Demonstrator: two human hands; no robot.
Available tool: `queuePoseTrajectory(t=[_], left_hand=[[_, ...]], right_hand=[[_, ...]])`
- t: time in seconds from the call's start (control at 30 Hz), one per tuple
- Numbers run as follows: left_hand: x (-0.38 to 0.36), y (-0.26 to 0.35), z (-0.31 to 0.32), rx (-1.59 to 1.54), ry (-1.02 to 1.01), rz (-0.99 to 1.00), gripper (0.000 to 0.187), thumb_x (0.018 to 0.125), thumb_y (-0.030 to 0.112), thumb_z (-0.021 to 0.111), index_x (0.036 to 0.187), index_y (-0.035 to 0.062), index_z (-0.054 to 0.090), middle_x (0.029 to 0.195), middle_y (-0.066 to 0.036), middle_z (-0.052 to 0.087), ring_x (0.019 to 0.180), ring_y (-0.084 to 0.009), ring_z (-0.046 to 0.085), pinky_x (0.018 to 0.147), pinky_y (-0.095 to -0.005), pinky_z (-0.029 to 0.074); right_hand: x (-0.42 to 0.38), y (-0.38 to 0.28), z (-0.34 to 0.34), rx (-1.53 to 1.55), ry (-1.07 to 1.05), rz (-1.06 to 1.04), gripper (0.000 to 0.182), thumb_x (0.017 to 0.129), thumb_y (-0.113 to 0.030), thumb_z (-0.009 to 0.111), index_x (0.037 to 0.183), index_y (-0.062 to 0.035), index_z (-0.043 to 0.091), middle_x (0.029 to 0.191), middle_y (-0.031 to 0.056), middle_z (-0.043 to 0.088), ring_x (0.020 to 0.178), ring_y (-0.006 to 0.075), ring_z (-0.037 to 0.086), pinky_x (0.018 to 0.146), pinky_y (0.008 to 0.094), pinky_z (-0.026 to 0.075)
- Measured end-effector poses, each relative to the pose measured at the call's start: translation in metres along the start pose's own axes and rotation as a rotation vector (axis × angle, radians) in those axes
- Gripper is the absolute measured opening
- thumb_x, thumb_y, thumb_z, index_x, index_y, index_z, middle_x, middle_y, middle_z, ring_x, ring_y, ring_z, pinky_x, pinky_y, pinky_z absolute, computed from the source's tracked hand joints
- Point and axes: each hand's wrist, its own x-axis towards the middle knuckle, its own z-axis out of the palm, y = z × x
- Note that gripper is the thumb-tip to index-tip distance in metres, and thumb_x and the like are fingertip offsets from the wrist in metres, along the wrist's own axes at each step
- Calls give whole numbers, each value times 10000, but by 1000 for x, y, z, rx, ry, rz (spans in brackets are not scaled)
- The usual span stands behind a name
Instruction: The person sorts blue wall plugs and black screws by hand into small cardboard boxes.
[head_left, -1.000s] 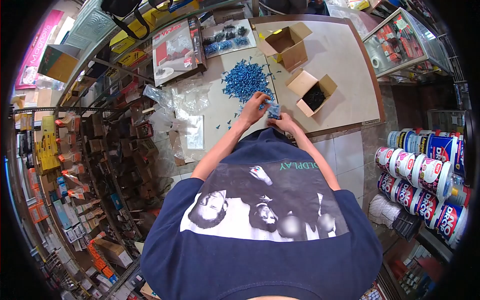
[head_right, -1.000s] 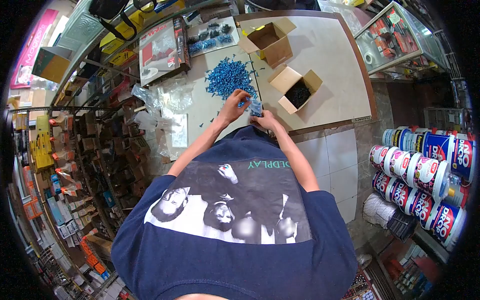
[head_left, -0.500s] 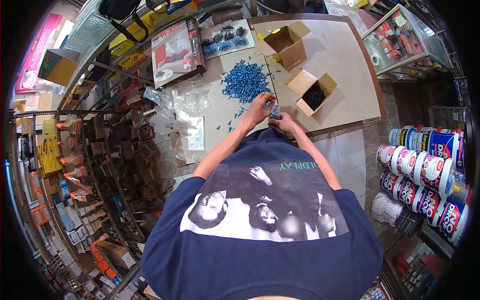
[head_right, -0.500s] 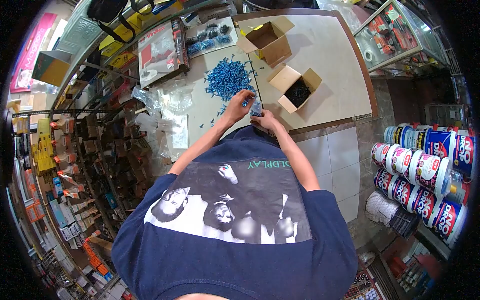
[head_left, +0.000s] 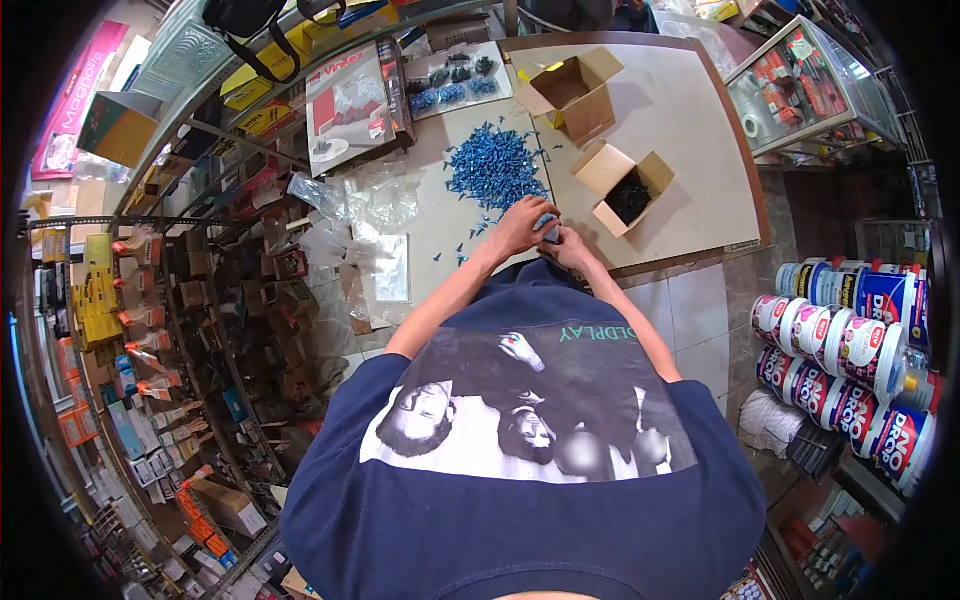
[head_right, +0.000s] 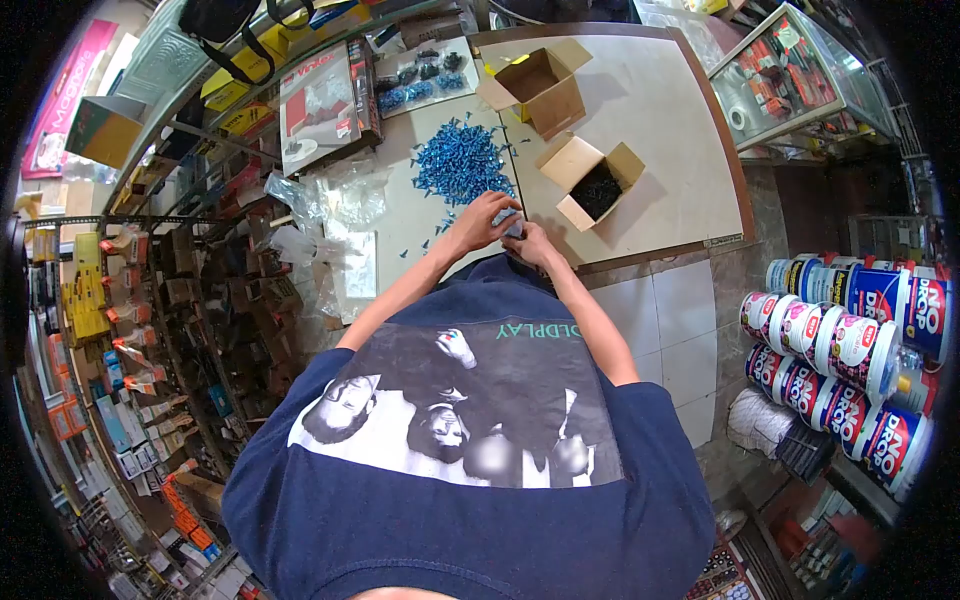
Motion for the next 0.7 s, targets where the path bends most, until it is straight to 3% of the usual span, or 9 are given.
queuePoseTrajectory(t=[0.07, 0.17, 0.23, 0.3, 0.33, 0.37, 0.5, 0.57, 0.7], left_hand=[[-2, 2, -1, -46, 148, -9, 185, 840, 158, 677, 970, 34, 633, 1038, -151, 589, 997, -335, 552, 862, -402, 461], [-10, -5, -8, 56, 300, -97, 206, 827, 169, 694, 974, 37, 635, 1035, -155, 591, 1019, -338, 543, 891, -407, 441], [-25, -23, -10, 104, 282, -158, 272, 799, 184, 717, 1023, 61, 625, 1097, -155, 571, 1069, -349, 515, 915, -425, 426], [-42, -35, -12, 276, 249, -291, 344, 774, 188, 727, 1083, 91, 608, 1175, -147, 536, 1105, -359, 492, 923, -439, 428], [-51, -42, -11, 365, 211, -361, 412, 757, 190, 732, 1137, 115, 590, 1236, -134, 500, 1131, -373, 470, 931, -456, 429], [-59, -48, -10, 366, 212, -361, 412, 757, 190, 732, 1137, 115, 590, 1236, -134, 500, 1131, -373, 470, 931, -456, 429], [-85, -70, -11, 393, 146, -430, 370, 752, 154, 698, 1111, 128, 610, 1214, -97, 507, 1123, -326, 482, 906, -468, 439], [-89, -68, -16, 371, 173, -379, 273, 777, 108, 657, 1050, 107, 637, 1141, -93, 552, 1063, -317, 518, 875, -444, 452], [-89, -68, -22, 293, 161, -422, 222, 807, 56, 618, 1025, 67, 656, 1089, -124, 585, 1046, -320, 539, 898, -398, 460]], right_hand=[[6, 5, -2, 28, 28, -71, 135, 843, -91, 687, 956, -23, 658, 855, 52, 692, 756, 141, 656, 671, 289, 531], [5, -6, -7, -167, 144, -171, 173, 820, -108, 690, 970, -26, 664, 802, 58, 697, 743, 134, 658, 665, 295, 520], [-3, -24, -6, -224, 171, -216, 263, 791, -161, 712, 1013, -28, 666, 773, 68, 701, 730, 141, 665, 681, 309, 521], [-10, -35, -5, -281, 150, -126, 364, 770, -224, 743, 1075, -45, 660, 854, 83, 710, 802, 158, 672, 740, 306, 521], [-9, -31, -4, -337, 194, -233, 386, 767, -230, 748, 1097, -53, 654, 901, 88, 706, 845, 159, 665, 771, 304, 516], [-7, -28, -3, -392, 238, -340, 410, 764, -237, 753, 1119, -61, 649, 947, 94, 703, 888, 159, 658, 802, 302, 511], [-7, -29, -1, -343, 203, -319, 427, 768, -233, 755, 1149, -81, 638, 1027, 89, 688, 950, 161, 637, 848, 303, 499], [-6, -30, 1, -180, 172, -338, 429, 768, -221, 755, 1160, -93, 637, 1021, 78, 689, 940, 171, 640, 853, 314, 500], [1, -23, -3, -132, 97, -286, 487, 765, -224, 777, 1202, -82, 616, 1071, 70, 670, 966, 159, 620, 860, 291, 483]])
